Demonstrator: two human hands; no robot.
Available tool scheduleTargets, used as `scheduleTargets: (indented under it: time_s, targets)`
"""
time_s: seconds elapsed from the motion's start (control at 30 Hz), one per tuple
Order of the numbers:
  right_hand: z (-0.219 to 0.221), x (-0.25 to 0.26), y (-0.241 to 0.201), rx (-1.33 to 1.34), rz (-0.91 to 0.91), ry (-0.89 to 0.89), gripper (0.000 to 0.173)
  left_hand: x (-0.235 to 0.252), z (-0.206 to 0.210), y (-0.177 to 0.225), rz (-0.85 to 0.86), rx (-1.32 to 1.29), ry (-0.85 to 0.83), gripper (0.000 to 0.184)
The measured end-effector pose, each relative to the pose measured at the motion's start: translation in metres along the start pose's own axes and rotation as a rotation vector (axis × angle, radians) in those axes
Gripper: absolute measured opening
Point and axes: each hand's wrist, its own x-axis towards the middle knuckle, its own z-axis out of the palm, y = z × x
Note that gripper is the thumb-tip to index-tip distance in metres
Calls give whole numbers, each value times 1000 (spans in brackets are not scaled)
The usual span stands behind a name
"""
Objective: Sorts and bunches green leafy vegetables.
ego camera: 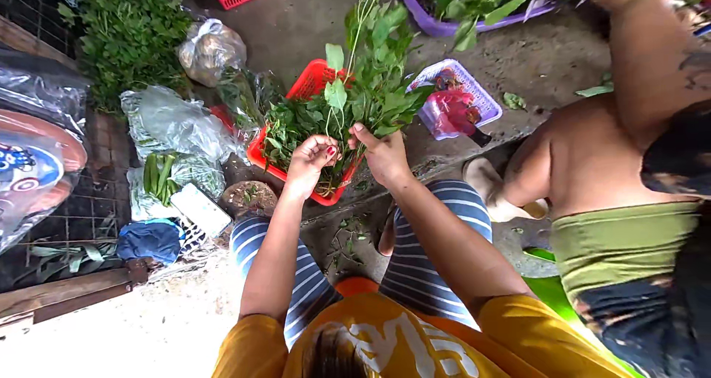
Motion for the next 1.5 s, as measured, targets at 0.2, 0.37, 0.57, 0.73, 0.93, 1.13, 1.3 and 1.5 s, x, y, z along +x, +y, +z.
scheduleTargets:
  time_s: [0.2, 0.37, 0.57, 0.73, 0.93, 1.13, 1.3, 1.5]
  targets:
    - [9, 3, 7, 54, -66, -78, 35, -2, 2, -3, 3, 192, -44, 14]
    - [8, 1, 9, -45, -1, -60, 21, -6, 3, 0, -67, 421, -124, 12]
    - [-2, -2, -1, -193, 109, -218, 20, -3, -5, 6, -212, 328, -137, 33]
    - [-1, -10, 1, -624, 238, -512, 36, -8, 20, -6, -350, -99, -9, 10]
    - [-1, -7, 8, -810, 200, -575, 79, 0, 28, -26, -352, -409, 138, 33]
    - [-5, -8, 14, -715, 184, -524, 81, 4, 27, -22, -313, -473, 309, 26]
    - [-7, -15, 14, -664, 219, -413, 74, 10, 17, -22, -154, -632, 386, 25]
    - [-10, -23, 29, -510, 57, -336, 29, 12, 17, -21, -68, -736, 407, 26]
